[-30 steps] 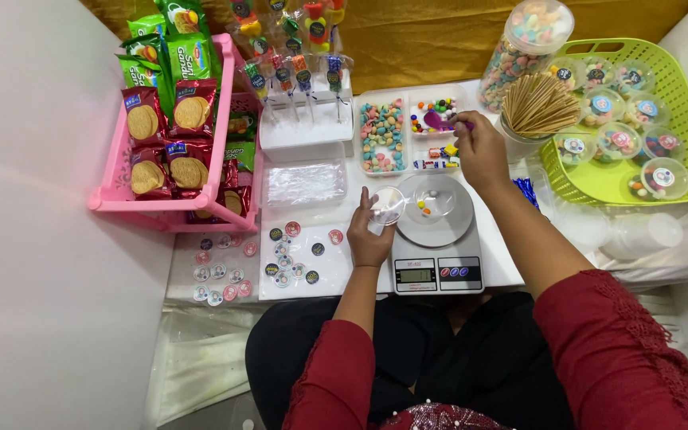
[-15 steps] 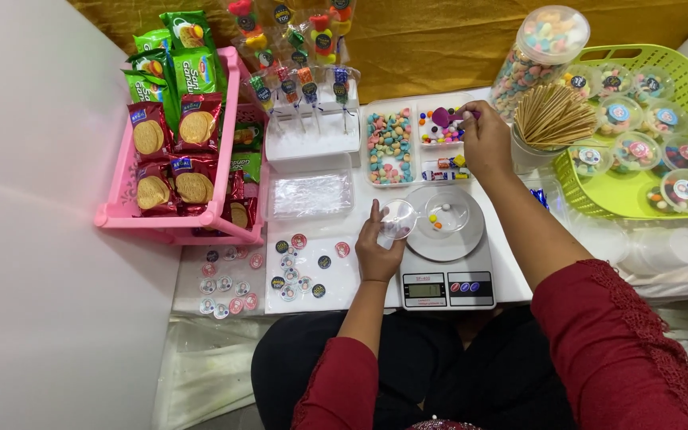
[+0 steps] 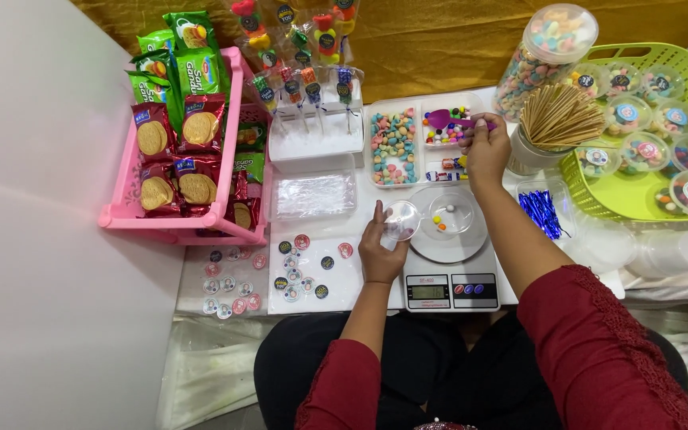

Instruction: Weighing small candies using a spoon and scale, and organizing stickers for packaging.

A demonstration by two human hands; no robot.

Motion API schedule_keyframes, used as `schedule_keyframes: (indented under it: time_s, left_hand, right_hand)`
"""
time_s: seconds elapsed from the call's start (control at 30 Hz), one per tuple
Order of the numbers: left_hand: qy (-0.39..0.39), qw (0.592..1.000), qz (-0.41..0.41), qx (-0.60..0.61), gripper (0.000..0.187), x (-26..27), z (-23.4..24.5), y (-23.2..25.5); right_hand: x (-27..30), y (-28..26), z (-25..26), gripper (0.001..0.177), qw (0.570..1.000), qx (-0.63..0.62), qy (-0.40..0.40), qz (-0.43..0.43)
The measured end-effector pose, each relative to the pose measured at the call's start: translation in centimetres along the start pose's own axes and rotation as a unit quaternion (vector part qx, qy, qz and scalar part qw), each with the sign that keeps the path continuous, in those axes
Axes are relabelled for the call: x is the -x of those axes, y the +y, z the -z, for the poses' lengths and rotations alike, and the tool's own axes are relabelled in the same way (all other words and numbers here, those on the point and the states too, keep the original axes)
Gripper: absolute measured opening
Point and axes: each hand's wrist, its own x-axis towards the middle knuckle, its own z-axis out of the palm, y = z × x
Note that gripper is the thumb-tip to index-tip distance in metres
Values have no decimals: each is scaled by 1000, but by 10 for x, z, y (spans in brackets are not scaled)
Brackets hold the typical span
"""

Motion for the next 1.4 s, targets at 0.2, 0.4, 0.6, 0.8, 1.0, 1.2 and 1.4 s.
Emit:
schedule_keyframes:
  time_s: [0.2,0.4,0.6,0.8,1.0,1.2,1.4]
  left_hand:
    - [6,1000,-3,3,44,-1,1,6]
    - [-5,1000,20,8,58,-5,6,20]
    - [4,1000,6,11,34,1,1,2]
    - [6,1000,8,7,28,-5,6,20]
    - [3,1000,9,-3,26,-7,6,22]
    - [7,1000,-8,8,26,-6,5,21]
    - [3,1000,4,-4,86,0,1,10]
  right_hand:
    - [3,20,2,18,999,42,-6,4]
    - [3,15,-1,18,998,-25,7,-54]
    - [-19,53,14,20,969,-149,53,-193]
    - [-12,56,26,17,949,-211,66,-226]
    - [19,21,50,17,956,-204,69,-201]
    - [57,-18,84,15,968,-187,54,-159]
    - [100,-46,110,11,979,-156,47,-123]
